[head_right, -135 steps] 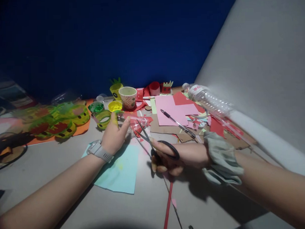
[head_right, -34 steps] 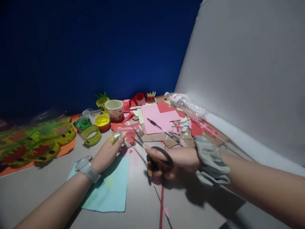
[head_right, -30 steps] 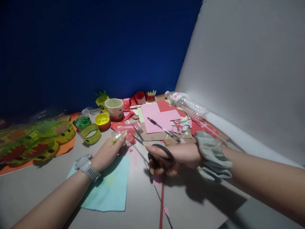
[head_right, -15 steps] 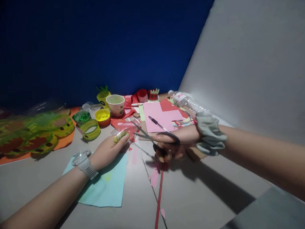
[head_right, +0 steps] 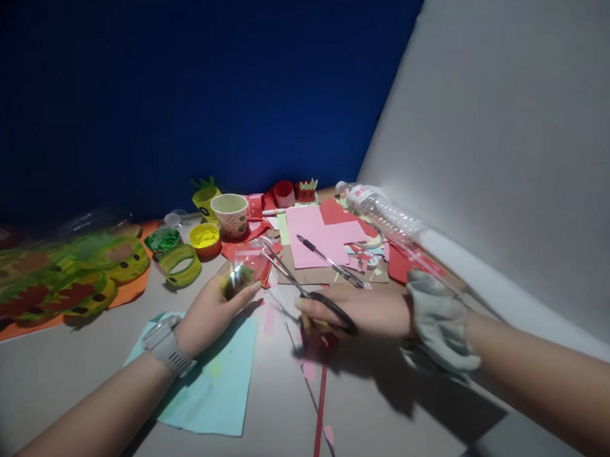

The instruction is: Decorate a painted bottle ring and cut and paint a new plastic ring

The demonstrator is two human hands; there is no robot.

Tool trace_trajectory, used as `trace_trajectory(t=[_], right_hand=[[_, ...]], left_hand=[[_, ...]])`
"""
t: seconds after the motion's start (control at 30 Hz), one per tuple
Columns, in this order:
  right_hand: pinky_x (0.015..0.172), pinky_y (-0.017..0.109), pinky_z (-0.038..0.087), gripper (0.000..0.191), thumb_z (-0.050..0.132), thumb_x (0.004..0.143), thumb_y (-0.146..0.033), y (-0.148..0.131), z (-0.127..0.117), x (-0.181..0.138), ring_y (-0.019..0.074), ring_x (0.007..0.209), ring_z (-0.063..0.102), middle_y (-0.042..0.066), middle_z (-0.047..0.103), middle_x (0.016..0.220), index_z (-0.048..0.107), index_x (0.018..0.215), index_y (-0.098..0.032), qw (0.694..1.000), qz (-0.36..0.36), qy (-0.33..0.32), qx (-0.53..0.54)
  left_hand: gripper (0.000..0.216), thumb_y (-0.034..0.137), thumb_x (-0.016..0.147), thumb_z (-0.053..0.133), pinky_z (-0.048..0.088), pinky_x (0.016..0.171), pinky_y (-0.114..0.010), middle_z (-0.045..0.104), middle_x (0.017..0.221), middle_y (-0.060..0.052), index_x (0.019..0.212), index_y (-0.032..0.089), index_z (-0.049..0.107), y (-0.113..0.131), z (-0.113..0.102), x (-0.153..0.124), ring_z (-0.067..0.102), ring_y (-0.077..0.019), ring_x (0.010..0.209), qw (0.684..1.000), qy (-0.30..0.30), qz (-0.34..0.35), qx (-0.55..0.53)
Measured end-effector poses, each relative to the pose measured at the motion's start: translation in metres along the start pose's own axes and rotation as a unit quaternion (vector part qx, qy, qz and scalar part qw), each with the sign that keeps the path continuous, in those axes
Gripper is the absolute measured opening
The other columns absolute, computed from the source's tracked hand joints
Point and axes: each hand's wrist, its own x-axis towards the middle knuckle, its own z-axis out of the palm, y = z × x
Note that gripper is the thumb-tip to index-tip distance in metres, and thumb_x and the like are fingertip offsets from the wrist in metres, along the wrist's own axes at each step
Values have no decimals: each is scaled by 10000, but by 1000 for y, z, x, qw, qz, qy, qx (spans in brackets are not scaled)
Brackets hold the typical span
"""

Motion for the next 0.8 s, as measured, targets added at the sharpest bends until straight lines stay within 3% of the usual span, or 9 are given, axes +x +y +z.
trace_trajectory(t=[0.1, 0.2, 0.27, 0.37, 0.43, 0.53, 0.63, 0.7, 0.8], right_hand=[[676, 307, 430, 440, 510, 847, -623, 3, 0, 4, 177, 717, 532, 25, 585, 767, 556, 855, -186, 983, -21, 181, -39], [828, 355, 443, 357, 643, 797, -483, 9, -5, 16, 219, 911, 569, 63, 624, 996, 579, 982, -185, 937, -83, 337, -49], [892, 360, 444, 365, 697, 759, -435, 15, -8, 26, 228, 1017, 570, 63, 624, 1066, 587, 1005, -189, 934, -101, 342, 21], [753, 325, 507, 395, 758, 696, -434, 22, -5, 36, 169, 780, 623, 23, 634, 854, 580, 926, -167, 946, -60, 239, 210], [641, 295, 507, 428, 764, 684, -456, 24, 0, 39, 124, 622, 588, -11, 602, 744, 562, 916, -159, 941, -54, 234, 240], [581, 249, 481, 435, 766, 690, -445, 20, 8, 39, 86, 552, 539, -49, 558, 677, 556, 947, -163, 914, -78, 288, 274], [603, 245, 499, 456, 791, 672, -436, 9, 19, 43, 97, 598, 566, -38, 576, 718, 550, 961, -179, 853, -110, 365, 356], [630, 265, 522, 476, 785, 682, -451, 0, 31, 49, 128, 663, 610, -13, 614, 786, 537, 1001, -199, 818, -136, 392, 398], [652, 283, 526, 417, 723, 754, -465, -13, 61, 61, 159, 735, 633, 22, 647, 893, 534, 1028, -215, 806, -171, 371, 428]], left_hand=[[254, 404, 827, 606, 456, 580, -257, 656, 759, -31, 884, 160, 647, 3, 1, -2, 574, -145, 638, 996, -86, -11, -38], [231, 387, 790, 664, 452, 562, -247, 664, 681, -19, 800, 156, 669, 6, 3, -6, 588, -137, 599, 989, -139, -9, -49], [212, 363, 783, 680, 466, 563, -247, 684, 676, -28, 784, 152, 670, 8, 5, -8, 619, -142, 599, 988, -132, -15, -73], [218, 358, 794, 669, 489, 540, -257, 672, 652, -29, 780, 142, 650, 8, 5, -11, 634, -144, 558, 991, -81, -29, -104], [253, 390, 798, 661, 492, 520, -263, 623, 600, -7, 754, 147, 607, 7, 5, -11, 622, -143, 521, 993, -40, -27, -104], [325, 432, 742, 714, 519, 586, -272, 613, 737, -2, 830, 169, 544, 4, 4, -9, 629, -137, 597, 995, 66, -3, -77], [480, 445, 692, 752, 538, 701, -276, 599, 1022, -54, 1007, 190, 494, 3, 4, -5, 648, -150, 804, 981, 170, -6, -89], [479, 465, 735, 705, 543, 762, -289, 609, 1101, -88, 1064, 187, 493, 3, 6, -3, 654, -178, 927, 980, 127, -29, -153], [452, 477, 785, 652, 526, 871, -319, 660, 1128, -101, 1115, 193, 530, 4, 11, -5, 643, -206, 1040, 971, 16, -19, -239]])
